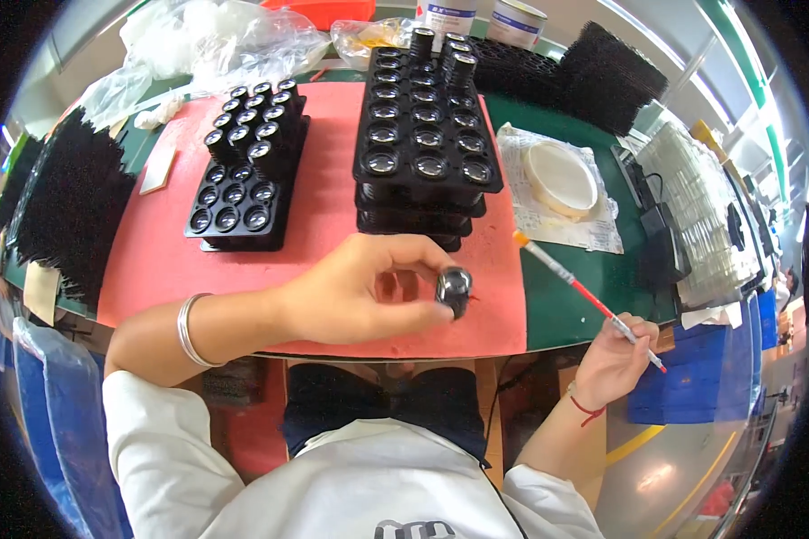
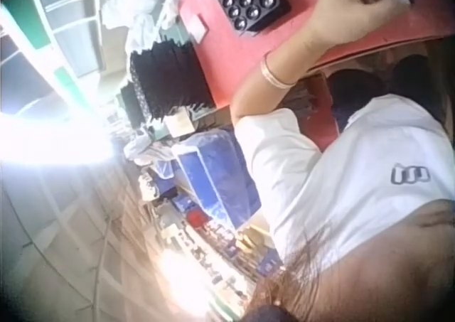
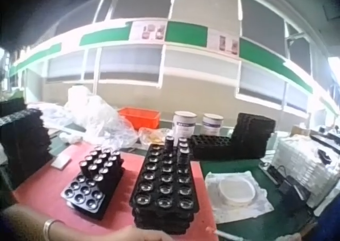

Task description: Applying orange sealant to small black components with a brush.

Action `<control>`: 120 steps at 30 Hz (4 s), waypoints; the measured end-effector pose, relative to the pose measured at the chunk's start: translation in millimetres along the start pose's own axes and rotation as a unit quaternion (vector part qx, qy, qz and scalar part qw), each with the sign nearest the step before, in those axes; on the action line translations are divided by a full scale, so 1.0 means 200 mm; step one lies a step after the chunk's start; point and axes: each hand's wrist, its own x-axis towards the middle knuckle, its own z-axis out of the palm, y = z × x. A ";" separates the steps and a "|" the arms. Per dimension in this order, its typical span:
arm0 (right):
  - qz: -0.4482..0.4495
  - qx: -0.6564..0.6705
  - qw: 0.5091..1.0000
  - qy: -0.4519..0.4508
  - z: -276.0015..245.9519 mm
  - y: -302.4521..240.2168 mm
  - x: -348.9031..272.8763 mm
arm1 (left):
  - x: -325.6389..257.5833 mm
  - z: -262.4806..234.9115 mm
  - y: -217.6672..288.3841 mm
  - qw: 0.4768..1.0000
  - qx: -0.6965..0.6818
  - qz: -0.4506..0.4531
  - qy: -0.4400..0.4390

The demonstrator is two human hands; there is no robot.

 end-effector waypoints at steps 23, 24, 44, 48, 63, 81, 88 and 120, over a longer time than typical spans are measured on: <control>-0.025 -0.038 0.999 0.000 -0.03 0.03 0.01 | -0.33 -0.59 0.06 0.761 0.508 -0.118 0.386; -0.024 -0.036 0.999 0.000 -0.03 0.03 0.01 | -0.33 -0.60 0.04 0.751 0.528 -0.097 0.386; -0.028 -0.038 0.999 -0.004 0.00 0.01 0.01 | -0.34 -0.58 0.00 0.759 0.495 -0.127 0.403; -0.035 -0.049 0.998 0.006 -0.01 0.02 0.01 | -0.34 -0.51 0.15 0.721 0.488 -0.133 0.474; -0.062 -0.069 0.996 -0.010 -0.01 0.03 0.01 | 0.69 -0.71 0.25 0.834 0.488 -0.057 0.252; -0.131 -0.391 0.910 0.030 -0.01 -0.06 0.30 | 0.02 0.11 0.20 0.772 0.517 0.365 0.057; -0.122 -0.451 0.884 -0.014 0.07 -0.02 0.39 | 0.01 0.09 -0.03 0.833 0.456 0.310 0.042; -0.013 -0.006 0.999 -0.040 0.12 -0.06 -0.02 | 0.01 0.03 -0.06 0.987 -0.131 -0.059 0.075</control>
